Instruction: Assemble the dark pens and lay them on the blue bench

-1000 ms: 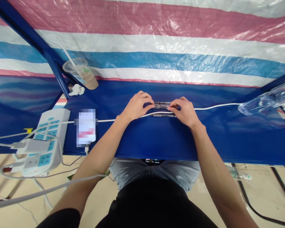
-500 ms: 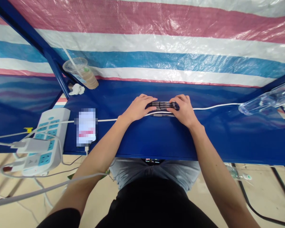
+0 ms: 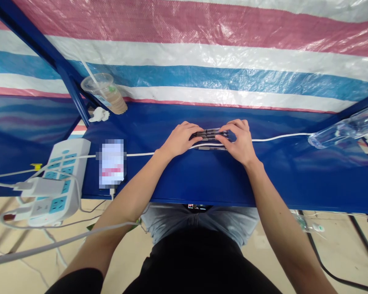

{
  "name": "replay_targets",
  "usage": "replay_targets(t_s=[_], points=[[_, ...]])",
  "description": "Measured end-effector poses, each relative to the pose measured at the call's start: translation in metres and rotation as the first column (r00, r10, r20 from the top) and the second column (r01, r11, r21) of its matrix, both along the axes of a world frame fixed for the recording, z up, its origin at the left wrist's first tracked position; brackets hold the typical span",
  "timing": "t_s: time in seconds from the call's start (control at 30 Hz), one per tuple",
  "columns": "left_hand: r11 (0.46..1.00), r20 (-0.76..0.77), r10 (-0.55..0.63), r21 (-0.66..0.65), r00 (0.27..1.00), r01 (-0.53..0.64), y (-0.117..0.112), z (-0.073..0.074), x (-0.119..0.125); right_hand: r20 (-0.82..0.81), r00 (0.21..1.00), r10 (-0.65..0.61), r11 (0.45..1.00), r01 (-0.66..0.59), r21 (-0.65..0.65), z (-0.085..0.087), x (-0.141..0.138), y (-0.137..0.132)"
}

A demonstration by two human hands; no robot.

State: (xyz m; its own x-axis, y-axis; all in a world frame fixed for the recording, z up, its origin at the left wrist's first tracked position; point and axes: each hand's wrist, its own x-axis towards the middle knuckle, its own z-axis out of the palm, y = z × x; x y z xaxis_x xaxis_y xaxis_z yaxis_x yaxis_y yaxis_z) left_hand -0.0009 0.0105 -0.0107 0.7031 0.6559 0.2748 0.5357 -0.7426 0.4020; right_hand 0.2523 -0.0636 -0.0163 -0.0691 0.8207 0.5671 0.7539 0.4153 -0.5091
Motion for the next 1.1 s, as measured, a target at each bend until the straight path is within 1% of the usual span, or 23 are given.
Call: replay_targets(t_s=[0.07, 0.17, 0.3, 0.4, 0.53, 0.63, 0.77, 0.97, 1.1], points=[[1.000, 0.012, -0.007, 0.014, 1.000, 0.007, 0.001, -0.002, 0.000, -0.015, 0.999, 0.048, 0.999, -0.048, -0.003, 0.007, -0.004, -0.003], [1.000, 0.015, -0.009, 0.017, 1.000, 0.009, 0.001, -0.005, -0.001, 0.003, 0.993, 0.117, 0.993, -0.117, -0.029, 0.010, -0.007, -0.007], [1.000, 0.007, -0.011, -0.007, 1.000, 0.011, 0.000, -0.003, -0.002, 0.136, 0.964, 0.228, 0.972, -0.218, -0.083, 0.009, -0.007, -0.009], [0.999, 0.015, -0.030, -0.019, 0.999, 0.031, 0.000, -0.003, -0.002, 0.250, 0.933, 0.260, 0.965, -0.243, -0.098, 0.009, -0.009, -0.009], [0.999, 0.028, -0.034, -0.008, 0.999, 0.034, 0.000, -0.004, -0.001, 0.306, 0.913, 0.271, 0.962, -0.249, -0.112, 0.006, -0.012, -0.009], [1.000, 0.029, -0.025, 0.006, 0.999, 0.024, 0.000, -0.005, 0.000, 0.305, 0.908, 0.286, 0.958, -0.262, -0.117, 0.003, -0.014, -0.008], [1.000, 0.034, -0.009, 0.002, 0.999, 0.009, -0.001, -0.004, 0.002, 0.283, 0.913, 0.295, 0.955, -0.281, -0.091, -0.001, -0.016, -0.007], [1.000, 0.023, -0.001, -0.017, 1.000, 0.001, -0.001, -0.004, 0.002, 0.177, 0.926, 0.332, 0.943, -0.322, -0.084, -0.007, -0.018, -0.005], [1.000, 0.014, -0.001, -0.022, 1.000, 0.001, -0.001, -0.005, 0.001, 0.141, 0.931, 0.338, 0.940, -0.327, -0.093, -0.007, -0.018, -0.004]])
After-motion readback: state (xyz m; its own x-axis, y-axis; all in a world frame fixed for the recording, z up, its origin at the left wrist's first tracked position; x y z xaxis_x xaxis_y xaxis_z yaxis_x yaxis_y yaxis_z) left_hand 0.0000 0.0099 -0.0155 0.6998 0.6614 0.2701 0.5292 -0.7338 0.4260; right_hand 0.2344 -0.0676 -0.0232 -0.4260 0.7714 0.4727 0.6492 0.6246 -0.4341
